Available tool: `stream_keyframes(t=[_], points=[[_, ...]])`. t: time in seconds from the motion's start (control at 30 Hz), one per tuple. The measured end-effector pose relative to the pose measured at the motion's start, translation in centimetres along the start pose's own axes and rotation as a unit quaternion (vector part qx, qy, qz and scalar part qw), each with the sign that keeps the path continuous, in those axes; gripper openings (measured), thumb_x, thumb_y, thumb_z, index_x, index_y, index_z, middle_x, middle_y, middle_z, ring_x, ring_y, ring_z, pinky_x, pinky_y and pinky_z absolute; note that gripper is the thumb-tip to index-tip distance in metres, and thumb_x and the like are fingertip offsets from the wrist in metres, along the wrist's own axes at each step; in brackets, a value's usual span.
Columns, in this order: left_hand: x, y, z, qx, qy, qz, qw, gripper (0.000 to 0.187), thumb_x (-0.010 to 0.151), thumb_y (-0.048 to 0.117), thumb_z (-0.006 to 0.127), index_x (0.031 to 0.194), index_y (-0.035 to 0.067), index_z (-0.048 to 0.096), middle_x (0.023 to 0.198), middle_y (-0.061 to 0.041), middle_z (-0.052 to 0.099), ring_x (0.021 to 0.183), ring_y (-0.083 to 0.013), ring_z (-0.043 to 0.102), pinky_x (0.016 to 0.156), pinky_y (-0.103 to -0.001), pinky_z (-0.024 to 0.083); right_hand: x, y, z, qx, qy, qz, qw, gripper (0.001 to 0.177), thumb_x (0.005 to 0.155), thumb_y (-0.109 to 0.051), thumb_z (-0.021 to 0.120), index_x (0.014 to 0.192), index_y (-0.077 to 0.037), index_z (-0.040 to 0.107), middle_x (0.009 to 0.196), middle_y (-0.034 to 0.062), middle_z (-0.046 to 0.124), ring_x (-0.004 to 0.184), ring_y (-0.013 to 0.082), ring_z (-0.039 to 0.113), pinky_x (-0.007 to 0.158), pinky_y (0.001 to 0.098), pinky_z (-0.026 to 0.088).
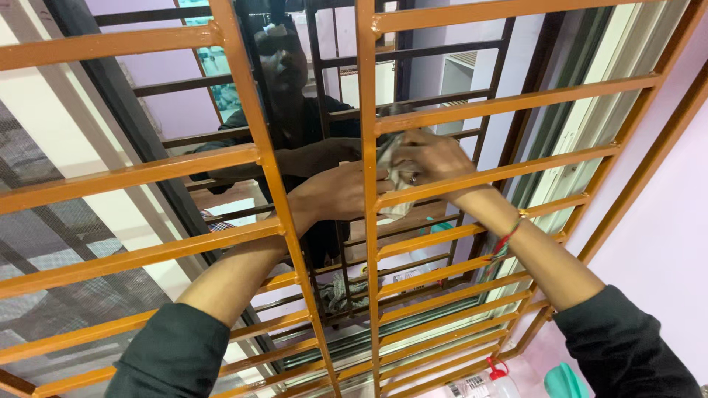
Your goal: The person wipes the horizontal bars of a window grill using a cloth.
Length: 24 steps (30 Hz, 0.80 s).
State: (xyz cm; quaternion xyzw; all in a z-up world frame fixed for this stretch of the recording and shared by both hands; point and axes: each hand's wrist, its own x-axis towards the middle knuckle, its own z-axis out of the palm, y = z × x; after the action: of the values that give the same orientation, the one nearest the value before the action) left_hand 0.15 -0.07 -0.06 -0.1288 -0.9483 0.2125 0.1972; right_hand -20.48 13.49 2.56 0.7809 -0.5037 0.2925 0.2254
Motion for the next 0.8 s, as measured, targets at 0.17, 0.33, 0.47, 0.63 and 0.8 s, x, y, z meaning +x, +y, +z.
stream_keyframes(t=[0.17, 0.33, 0.47, 0.63, 0.8], points=[[-0.4, 0.2, -0.1, -0.201, -0.006, -0.084, 0.976, 0.031, 0.101, 0.031, 0.054, 0.124, 0.012, 0.063, 0.124, -0.011, 0.065, 0.117, -0.0285, 0.062, 0.1, -0.043, 0.05, 0.5, -2.0, 0.8, -0.007, 0.028, -0.091, 0.995, 0.027, 0.087, -0.008, 0.069, 0.113, -0.009, 0.072, 0.112, 0.006, 0.065, 0.092, 0.0274, 0.071, 0.074, 0.0364, 0.062], [-0.3, 1.2, 0.6, -0.134, -0.014, -0.12, 0.984, 0.031, 0.098, 0.026, 0.055, 0.126, 0.017, 0.06, 0.133, -0.009, 0.064, 0.125, -0.0237, 0.059, 0.108, -0.04, 0.046, -1.1, -0.6, -0.1, -0.064, -0.039, 0.004, 0.997, 0.02, 0.088, -0.025, 0.071, 0.105, -0.015, 0.069, 0.112, 0.0026, 0.066, 0.089, 0.0261, 0.071, 0.063, 0.0364, 0.06], [0.4, 1.4, 2.2, 0.254, 0.066, 0.062, 0.963, 0.038, 0.091, 0.016, 0.056, 0.128, 0.024, 0.059, 0.144, -0.004, 0.063, 0.135, -0.0169, 0.057, 0.116, -0.036, 0.043, -4.2, 2.3, -2.1, -0.138, -0.022, 0.065, 0.988, 0.03, 0.084, -0.034, 0.073, 0.108, -0.015, 0.07, 0.104, 0.0018, 0.07, 0.086, 0.0275, 0.071, 0.07, 0.0413, 0.059], [0.9, 1.8, 2.3, 0.226, 0.123, 0.031, 0.966, 0.044, 0.092, 0.021, 0.057, 0.136, 0.02, 0.062, 0.147, 0.0, 0.06, 0.136, -0.0222, 0.058, 0.12, -0.038, 0.046, -4.7, 2.6, -2.2, -0.166, -0.025, 0.04, 0.985, 0.028, 0.083, -0.03, 0.073, 0.105, -0.012, 0.071, 0.106, 0.0059, 0.072, 0.087, 0.0319, 0.071, 0.069, 0.0441, 0.058], [0.2, 0.5, 1.6, -0.12, 0.168, -0.029, 0.978, 0.04, 0.094, 0.02, 0.065, 0.132, 0.006, 0.066, 0.137, -0.013, 0.063, 0.125, -0.0333, 0.062, 0.109, -0.042, 0.049, -1.6, 0.0, -1.5, -0.148, -0.013, -0.024, 0.989, 0.022, 0.084, -0.019, 0.071, 0.105, -0.011, 0.071, 0.106, 0.0085, 0.07, 0.089, 0.0332, 0.071, 0.071, 0.045, 0.058]])
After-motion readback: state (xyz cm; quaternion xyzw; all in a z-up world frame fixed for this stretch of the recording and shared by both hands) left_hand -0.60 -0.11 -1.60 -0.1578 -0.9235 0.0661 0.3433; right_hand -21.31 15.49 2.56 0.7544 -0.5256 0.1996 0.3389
